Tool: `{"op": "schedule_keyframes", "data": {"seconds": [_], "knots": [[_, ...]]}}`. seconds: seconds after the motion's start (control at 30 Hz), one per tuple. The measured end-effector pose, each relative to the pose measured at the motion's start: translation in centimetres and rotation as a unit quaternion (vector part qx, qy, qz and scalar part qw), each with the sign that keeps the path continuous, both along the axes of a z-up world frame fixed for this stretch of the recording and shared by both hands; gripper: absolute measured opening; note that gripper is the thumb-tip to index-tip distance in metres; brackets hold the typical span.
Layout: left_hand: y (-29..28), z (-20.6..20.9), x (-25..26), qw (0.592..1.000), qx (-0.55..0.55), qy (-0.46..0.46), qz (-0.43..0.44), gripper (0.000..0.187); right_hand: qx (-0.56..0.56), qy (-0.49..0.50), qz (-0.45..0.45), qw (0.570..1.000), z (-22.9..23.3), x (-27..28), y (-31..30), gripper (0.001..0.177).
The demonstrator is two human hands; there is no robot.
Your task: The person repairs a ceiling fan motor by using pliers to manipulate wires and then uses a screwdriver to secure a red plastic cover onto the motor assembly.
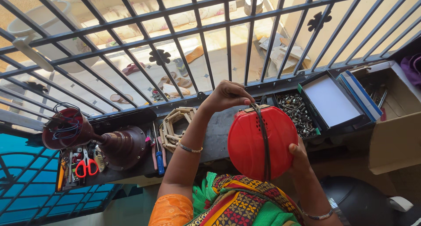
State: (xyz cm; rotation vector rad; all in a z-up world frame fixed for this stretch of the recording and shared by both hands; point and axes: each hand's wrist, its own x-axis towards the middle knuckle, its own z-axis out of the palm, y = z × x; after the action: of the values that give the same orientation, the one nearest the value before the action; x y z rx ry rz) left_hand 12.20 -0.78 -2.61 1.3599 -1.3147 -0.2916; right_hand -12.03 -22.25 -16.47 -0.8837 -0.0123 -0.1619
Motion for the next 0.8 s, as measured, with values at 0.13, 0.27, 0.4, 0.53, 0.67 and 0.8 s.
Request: {"op": "schedule_keyframes", "data": {"seconds": [0.13,0.27,0.4,0.53,0.67,0.8], "knots": [[-0.6,-4.3,-0.8,0.989,-0.056,0.135,0.005,0.021,0.158,0.003,0.036,0.987,-5.8,0.5,-0.7,0.086],[-0.8,-7.7,-3.0,0.949,-0.097,0.293,0.063,0.023,0.219,-0.009,0.041,0.975,-7.3,0.8,-0.6,0.075],[0.2,-9.5,-4.4,0.956,-0.061,0.251,0.139,0.030,0.176,0.027,0.010,0.984,-2.4,2.0,1.6,0.085],[1.1,-11.2,-6.9,0.927,-0.008,0.351,0.133,0.051,0.180,0.069,-0.035,0.981,2.0,3.1,4.3,0.090],[1.7,-12.1,-10.5,0.921,0.019,0.353,0.165,0.087,0.185,0.023,-0.039,0.982,3.0,4.8,4.4,0.087],[2.2,-14.8,-12.5,0.904,0.043,0.386,0.181,0.114,0.213,0.060,-0.058,0.973,-0.3,5.1,5.9,0.081]]}}
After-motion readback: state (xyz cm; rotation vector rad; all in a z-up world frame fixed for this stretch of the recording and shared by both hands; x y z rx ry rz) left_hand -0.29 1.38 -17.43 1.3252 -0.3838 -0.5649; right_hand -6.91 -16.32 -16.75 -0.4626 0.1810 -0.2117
